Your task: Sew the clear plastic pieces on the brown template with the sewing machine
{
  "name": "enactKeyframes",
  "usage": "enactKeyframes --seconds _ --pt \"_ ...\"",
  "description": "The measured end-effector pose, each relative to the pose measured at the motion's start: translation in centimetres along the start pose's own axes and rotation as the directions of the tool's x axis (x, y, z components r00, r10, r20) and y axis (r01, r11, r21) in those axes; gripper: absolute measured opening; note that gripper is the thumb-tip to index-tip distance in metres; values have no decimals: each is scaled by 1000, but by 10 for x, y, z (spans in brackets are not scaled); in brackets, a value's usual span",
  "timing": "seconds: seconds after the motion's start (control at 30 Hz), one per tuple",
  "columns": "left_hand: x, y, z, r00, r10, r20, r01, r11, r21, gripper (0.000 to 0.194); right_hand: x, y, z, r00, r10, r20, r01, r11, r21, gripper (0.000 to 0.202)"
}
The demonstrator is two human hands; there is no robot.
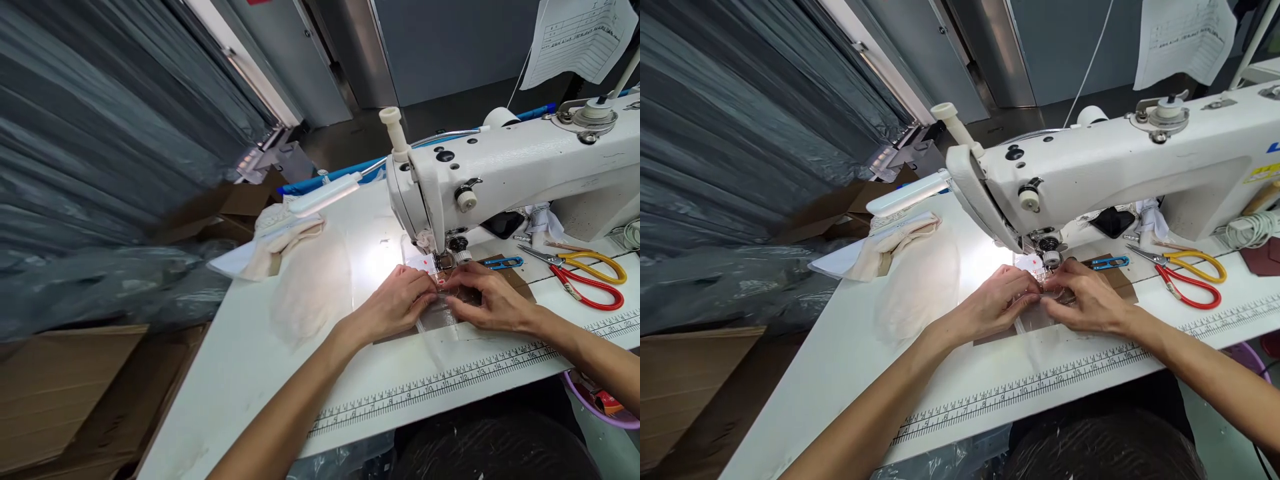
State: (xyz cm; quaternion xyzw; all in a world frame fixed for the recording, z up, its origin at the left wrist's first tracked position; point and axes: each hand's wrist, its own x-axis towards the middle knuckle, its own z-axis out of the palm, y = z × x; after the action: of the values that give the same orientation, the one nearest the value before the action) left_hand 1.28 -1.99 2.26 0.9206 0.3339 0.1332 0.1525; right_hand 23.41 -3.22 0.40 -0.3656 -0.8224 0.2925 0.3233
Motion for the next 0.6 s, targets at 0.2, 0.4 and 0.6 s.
enactKeyframes --seconds 0.2,0.4,0.6 --pt "-6 7 3 994 -107 32 109 990 -86 30 5 -9 -2 990 21 138 -30 997 65 9" --pt "-23 12 -14 988 -152 7 146 934 -326 27 5 -20 -7 962 93 256 -181 921 345 19" --pt "-39 10 -35 988 -150 30 152 947 -283 38 5 -24 -7 931 167 325 -286 887 362 13"
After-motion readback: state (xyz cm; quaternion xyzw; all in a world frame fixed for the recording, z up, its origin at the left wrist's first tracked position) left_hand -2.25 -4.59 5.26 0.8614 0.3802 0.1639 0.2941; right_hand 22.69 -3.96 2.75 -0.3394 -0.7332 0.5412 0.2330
